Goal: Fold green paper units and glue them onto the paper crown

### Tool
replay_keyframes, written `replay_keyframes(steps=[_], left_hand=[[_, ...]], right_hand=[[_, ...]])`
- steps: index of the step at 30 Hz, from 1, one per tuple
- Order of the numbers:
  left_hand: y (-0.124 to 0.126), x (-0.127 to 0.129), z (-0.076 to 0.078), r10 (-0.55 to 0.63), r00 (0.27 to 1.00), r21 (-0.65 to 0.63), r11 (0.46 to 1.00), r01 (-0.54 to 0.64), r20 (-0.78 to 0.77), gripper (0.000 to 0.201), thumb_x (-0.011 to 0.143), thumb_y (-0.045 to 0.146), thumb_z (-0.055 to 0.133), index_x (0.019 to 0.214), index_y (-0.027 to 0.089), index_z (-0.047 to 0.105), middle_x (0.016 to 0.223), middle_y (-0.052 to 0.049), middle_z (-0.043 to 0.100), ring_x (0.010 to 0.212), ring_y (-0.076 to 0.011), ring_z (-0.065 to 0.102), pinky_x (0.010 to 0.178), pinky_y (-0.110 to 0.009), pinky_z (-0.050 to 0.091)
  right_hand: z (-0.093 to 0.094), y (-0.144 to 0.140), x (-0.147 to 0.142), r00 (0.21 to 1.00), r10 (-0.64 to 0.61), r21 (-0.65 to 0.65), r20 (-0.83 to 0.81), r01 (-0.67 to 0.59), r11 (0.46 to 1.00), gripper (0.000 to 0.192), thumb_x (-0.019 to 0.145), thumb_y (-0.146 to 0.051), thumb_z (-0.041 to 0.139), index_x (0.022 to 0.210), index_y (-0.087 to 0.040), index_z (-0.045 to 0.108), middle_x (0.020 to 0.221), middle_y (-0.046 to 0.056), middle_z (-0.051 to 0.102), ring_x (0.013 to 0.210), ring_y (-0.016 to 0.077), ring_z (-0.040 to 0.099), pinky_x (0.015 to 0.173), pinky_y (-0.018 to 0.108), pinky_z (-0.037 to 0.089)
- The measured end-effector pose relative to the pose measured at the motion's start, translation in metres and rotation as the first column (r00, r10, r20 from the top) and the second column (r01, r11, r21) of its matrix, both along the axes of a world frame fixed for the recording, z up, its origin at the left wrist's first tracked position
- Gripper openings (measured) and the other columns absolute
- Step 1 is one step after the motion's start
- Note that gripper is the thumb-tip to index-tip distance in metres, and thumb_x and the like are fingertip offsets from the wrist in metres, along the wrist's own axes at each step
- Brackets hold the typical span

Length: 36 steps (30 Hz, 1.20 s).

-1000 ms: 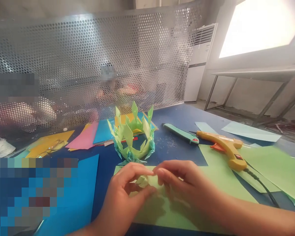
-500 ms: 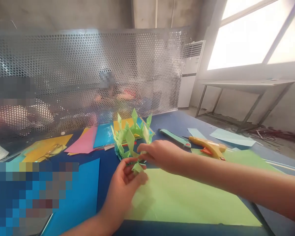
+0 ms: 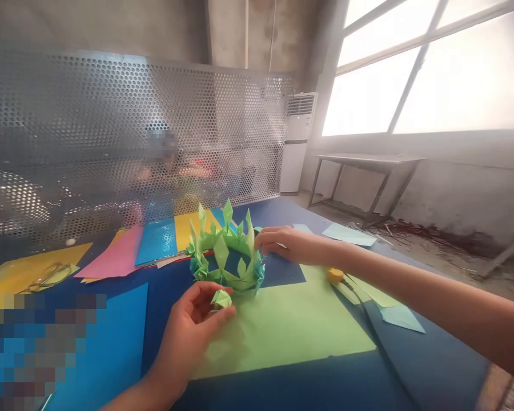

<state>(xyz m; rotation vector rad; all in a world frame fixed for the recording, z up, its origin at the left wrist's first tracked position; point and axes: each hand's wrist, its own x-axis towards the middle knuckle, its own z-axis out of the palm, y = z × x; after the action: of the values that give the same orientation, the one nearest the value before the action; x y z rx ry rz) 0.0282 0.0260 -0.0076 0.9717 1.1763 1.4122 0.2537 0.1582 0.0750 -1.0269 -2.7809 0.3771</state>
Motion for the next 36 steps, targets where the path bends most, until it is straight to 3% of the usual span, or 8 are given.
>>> replay_keyframes(steps=[4, 8, 11, 13, 14, 20, 27, 36], left_hand=[[-0.003, 0.001, 0.004, -0.034, 0.999, 0.02, 0.999, 0.034, 0.013, 0.028, 0.061, 0.031, 0.092, 0.08, 0.019, 0.075, 0.092, -0.006, 0.082, 0.076, -0.0159, 0.07, 0.067, -0.019, 0.055], [-0.004, 0.002, 0.004, -0.051, 0.998, 0.037, 0.998, 0.05, 0.028, 0.028, 0.06, 0.027, 0.092, 0.082, 0.019, 0.077, 0.104, -0.008, 0.08, 0.079, -0.017, 0.071, 0.07, -0.023, 0.057], [-0.004, 0.002, 0.004, -0.049, 0.998, 0.034, 0.998, 0.047, 0.046, 0.028, 0.058, 0.023, 0.092, 0.081, 0.019, 0.076, 0.107, -0.008, 0.079, 0.079, -0.0181, 0.073, 0.071, -0.025, 0.058], [-0.004, 0.002, 0.005, -0.046, 0.997, 0.029, 0.999, 0.045, 0.057, 0.029, 0.058, 0.023, 0.092, 0.082, 0.019, 0.076, 0.106, -0.008, 0.08, 0.08, -0.0187, 0.073, 0.072, -0.025, 0.059], [-0.005, 0.002, 0.005, -0.045, 0.997, 0.025, 0.999, 0.044, 0.058, 0.03, 0.058, 0.023, 0.093, 0.083, 0.019, 0.077, 0.105, -0.007, 0.08, 0.081, -0.0188, 0.073, 0.073, -0.025, 0.059], [-0.007, 0.002, 0.007, -0.023, 1.0, -0.006, 1.0, 0.024, 0.014, 0.031, 0.065, 0.035, 0.089, 0.089, 0.019, 0.078, 0.098, -0.008, 0.08, 0.09, -0.0206, 0.071, 0.077, -0.025, 0.057], [-0.006, 0.003, 0.007, -0.018, 1.0, -0.025, 1.0, 0.018, 0.001, 0.032, 0.064, 0.038, 0.09, 0.086, 0.019, 0.078, 0.091, -0.006, 0.079, 0.089, -0.0213, 0.07, 0.077, -0.025, 0.055], [-0.002, 0.004, 0.003, 0.005, 0.999, -0.052, 0.999, -0.003, 0.034, 0.033, 0.059, 0.034, 0.093, 0.084, 0.019, 0.077, 0.085, -0.004, 0.078, 0.086, -0.0208, 0.071, 0.074, -0.025, 0.056]], right_hand=[[0.003, -0.01, 0.03, 0.921, -0.38, 0.061, -0.087, 0.386, 0.921, 0.032, 0.098, -0.032, 0.061, 0.126, -0.017, 0.059, 0.125, 0.009, 0.063, 0.103, 0.0234, 0.066, 0.086, 0.044, 0.057], [-0.001, -0.019, 0.071, 0.68, -0.733, 0.066, -0.022, 0.732, 0.678, 0.031, 0.098, -0.032, 0.061, 0.125, -0.018, 0.06, 0.126, 0.009, 0.063, 0.104, 0.0237, 0.065, 0.087, 0.044, 0.057], [-0.014, -0.029, 0.095, 0.56, -0.824, 0.03, 0.087, 0.825, 0.564, 0.029, 0.098, -0.033, 0.06, 0.123, -0.019, 0.061, 0.126, 0.009, 0.063, 0.104, 0.0236, 0.065, 0.087, 0.043, 0.057], [-0.027, -0.033, 0.102, 0.545, -0.83, 0.012, 0.115, 0.835, 0.55, 0.023, 0.104, -0.033, 0.05, 0.117, -0.023, 0.066, 0.127, 0.007, 0.063, 0.109, 0.0224, 0.064, 0.09, 0.037, 0.055], [-0.033, -0.033, 0.103, 0.537, -0.834, -0.006, 0.129, 0.841, 0.541, 0.022, 0.1, -0.033, 0.058, 0.116, -0.021, 0.067, 0.127, 0.008, 0.063, 0.106, 0.0234, 0.064, 0.09, 0.038, 0.056], [-0.052, -0.009, 0.101, 0.616, -0.779, -0.221, 0.113, 0.78, 0.585, 0.025, 0.099, -0.034, 0.059, 0.12, -0.021, 0.064, 0.127, 0.008, 0.063, 0.105, 0.0237, 0.065, 0.088, 0.042, 0.057], [-0.06, -0.003, 0.105, 0.547, -0.826, -0.445, -0.136, 0.711, 0.544, 0.032, 0.098, -0.033, 0.062, 0.125, -0.017, 0.06, 0.126, 0.009, 0.063, 0.105, 0.0245, 0.066, 0.087, 0.044, 0.057], [-0.057, -0.023, 0.081, 0.511, -0.643, -0.47, -0.57, 0.439, 0.766, 0.033, 0.098, -0.032, 0.062, 0.127, -0.017, 0.059, 0.126, 0.009, 0.062, 0.104, 0.024, 0.066, 0.086, 0.045, 0.057]])
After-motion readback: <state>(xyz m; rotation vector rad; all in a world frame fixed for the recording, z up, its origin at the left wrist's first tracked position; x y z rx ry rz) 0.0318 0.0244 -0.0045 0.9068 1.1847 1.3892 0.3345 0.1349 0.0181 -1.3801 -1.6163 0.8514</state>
